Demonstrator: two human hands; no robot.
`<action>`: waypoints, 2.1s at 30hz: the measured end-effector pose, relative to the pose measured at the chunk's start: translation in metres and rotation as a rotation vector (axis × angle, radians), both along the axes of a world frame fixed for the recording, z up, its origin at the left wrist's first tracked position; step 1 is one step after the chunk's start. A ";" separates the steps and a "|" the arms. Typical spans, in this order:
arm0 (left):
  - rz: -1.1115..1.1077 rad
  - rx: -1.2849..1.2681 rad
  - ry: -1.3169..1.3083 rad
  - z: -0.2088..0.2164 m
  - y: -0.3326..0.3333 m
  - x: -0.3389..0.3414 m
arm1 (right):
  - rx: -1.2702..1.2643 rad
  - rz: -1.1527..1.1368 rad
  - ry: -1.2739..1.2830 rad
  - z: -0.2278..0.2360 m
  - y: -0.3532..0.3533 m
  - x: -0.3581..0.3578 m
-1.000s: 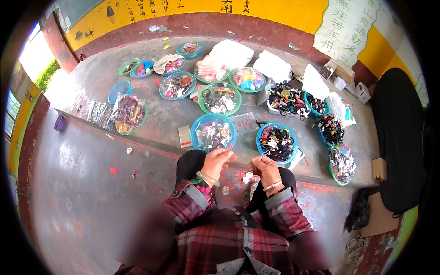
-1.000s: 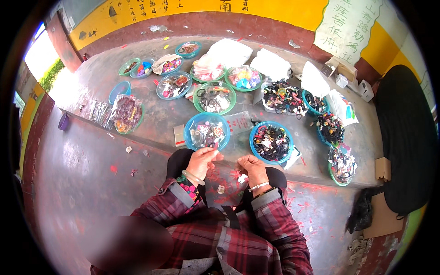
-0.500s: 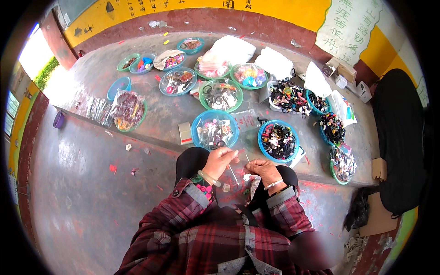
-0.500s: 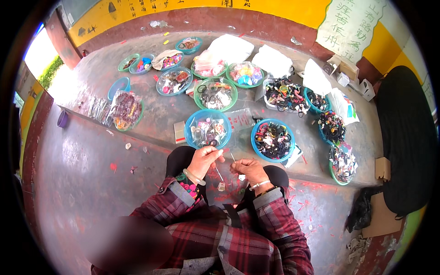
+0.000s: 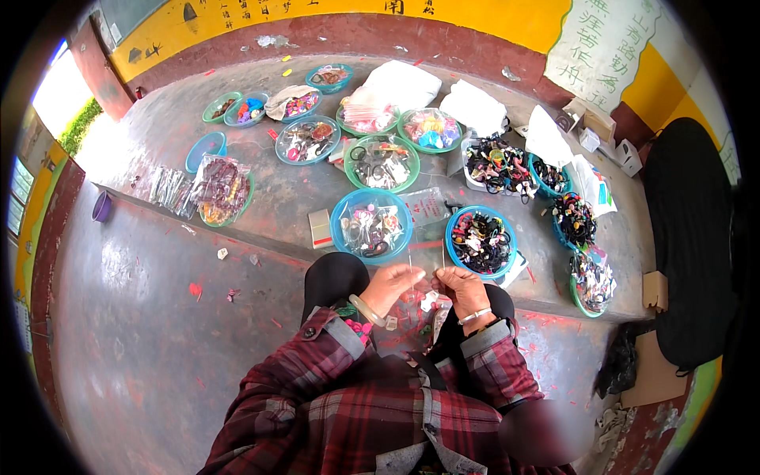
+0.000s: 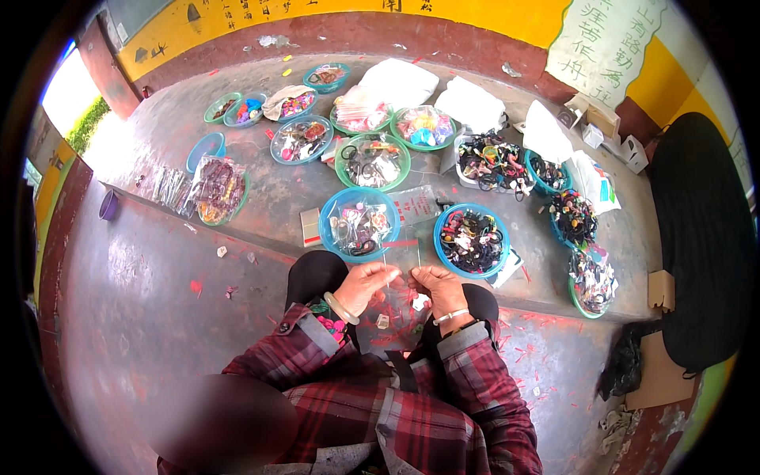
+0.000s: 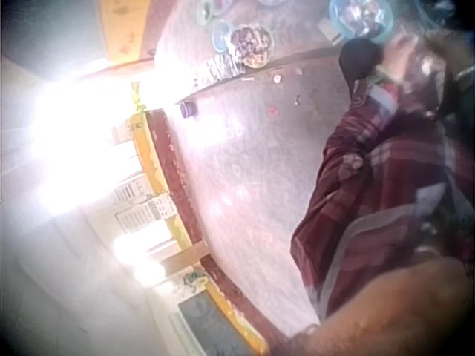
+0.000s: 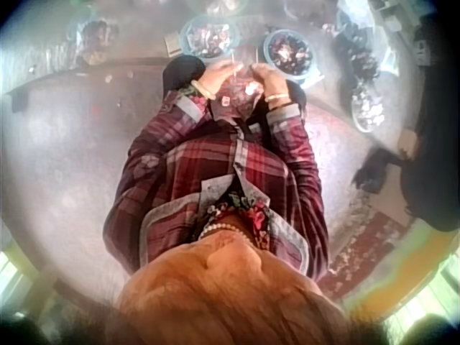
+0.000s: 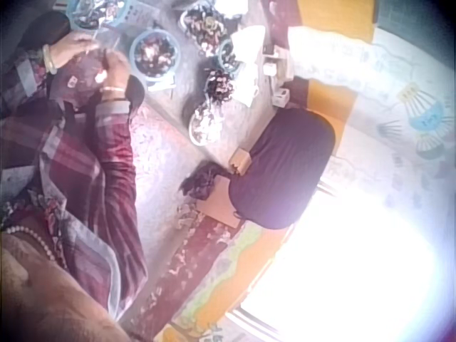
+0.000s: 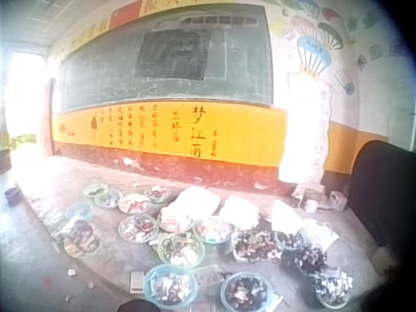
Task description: The person sits on the floor and repeatedly picks up small hair accessories from a blue bowl, places them into clear plastic bags, and sets the filled bags aside. The workspace includes multiple bowls of accessories and stacks of packaging materials.
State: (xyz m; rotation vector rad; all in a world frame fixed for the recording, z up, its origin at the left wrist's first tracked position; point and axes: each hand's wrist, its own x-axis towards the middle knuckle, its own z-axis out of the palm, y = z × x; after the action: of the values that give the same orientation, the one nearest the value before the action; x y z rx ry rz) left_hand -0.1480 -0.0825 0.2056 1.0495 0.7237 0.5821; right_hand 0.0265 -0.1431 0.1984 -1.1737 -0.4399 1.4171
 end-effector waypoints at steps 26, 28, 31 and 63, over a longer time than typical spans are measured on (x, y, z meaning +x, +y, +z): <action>0.193 1.213 0.382 -0.010 -0.016 0.015 | 0.100 0.100 -0.061 -0.016 0.000 -0.016; 0.177 1.134 0.282 -0.010 -0.014 0.012 | 0.078 0.076 -0.070 -0.013 -0.002 -0.012; 0.344 0.920 0.306 -0.001 -0.005 0.006 | 0.086 0.145 -0.075 -0.005 -0.004 -0.006; -0.023 0.023 -0.046 -0.016 0.002 0.001 | 0.090 0.073 -0.093 -0.002 -0.004 -0.004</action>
State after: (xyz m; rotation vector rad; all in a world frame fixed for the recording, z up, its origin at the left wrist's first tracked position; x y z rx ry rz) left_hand -0.1472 -0.0805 0.1894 1.0615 0.6655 0.5941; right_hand 0.0224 -0.1467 0.1966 -1.1639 -0.6112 1.3939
